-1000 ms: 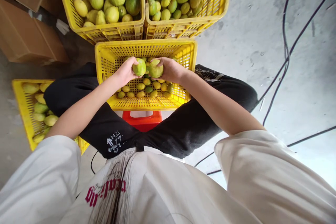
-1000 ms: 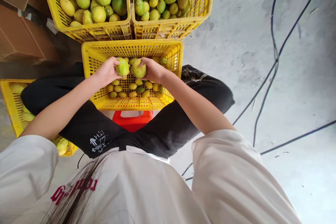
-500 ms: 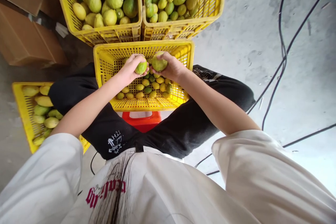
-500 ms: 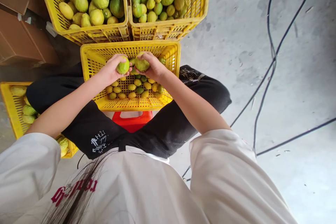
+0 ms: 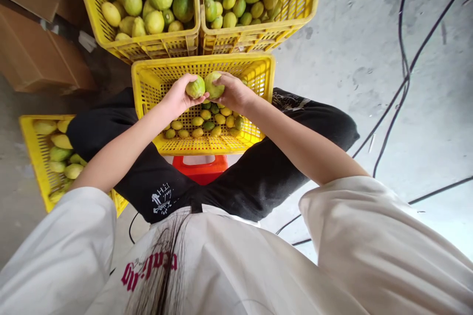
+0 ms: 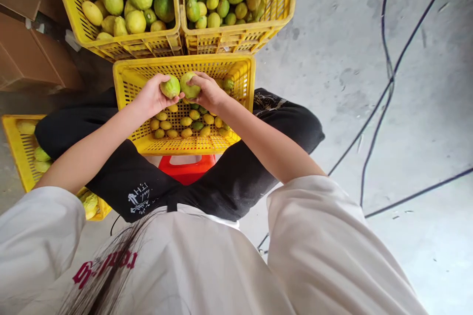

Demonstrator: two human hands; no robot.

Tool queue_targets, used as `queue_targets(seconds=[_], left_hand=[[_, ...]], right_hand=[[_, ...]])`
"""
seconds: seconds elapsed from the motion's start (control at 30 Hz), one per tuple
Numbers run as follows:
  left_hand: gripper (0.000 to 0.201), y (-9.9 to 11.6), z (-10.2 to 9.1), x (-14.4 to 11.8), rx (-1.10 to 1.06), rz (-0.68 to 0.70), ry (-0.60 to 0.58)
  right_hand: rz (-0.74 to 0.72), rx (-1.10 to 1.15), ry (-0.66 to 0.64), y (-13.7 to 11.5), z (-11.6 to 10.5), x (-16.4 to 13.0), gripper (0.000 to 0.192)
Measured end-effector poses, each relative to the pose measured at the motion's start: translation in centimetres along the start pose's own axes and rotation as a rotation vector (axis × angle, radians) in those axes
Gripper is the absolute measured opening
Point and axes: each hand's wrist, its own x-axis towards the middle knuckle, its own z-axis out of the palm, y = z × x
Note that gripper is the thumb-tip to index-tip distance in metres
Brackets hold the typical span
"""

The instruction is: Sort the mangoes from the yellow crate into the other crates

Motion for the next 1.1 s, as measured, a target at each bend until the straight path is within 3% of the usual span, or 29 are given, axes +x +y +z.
queue_targets(seconds=[0.3,0.53,0.7,0.83,1.1], left_hand=[[0.046,-0.5,-1.1,-0.3,0.069,0.013,0.043],[0.018,0.3,0.2,-1.0,-0.034,-0.001,0.017],[0.031,0.3,-0.3,-0.5,-0.004,0.026,-0.032],[0.038,-0.1,-1.0,-0.5,0.042,0.024,-0.044],[0.039,-0.7,-1.5,-0.3,0.026,0.116,-0.012]], right_hand=[[-0.060,0.035,0.028,1.1,0.2,0.1,0.031],[-0.075,0.029,0.049,0.8,0.8,0.8,0.034],[-0.024,0.041,-0.005,0.6,-0.4,1.0,0.037],[-0.027,0.015,0.025,0.6,-0.9,0.6,0.040],[-0.085,0.048,0.072,0.1,0.2,-0.3,0.027]])
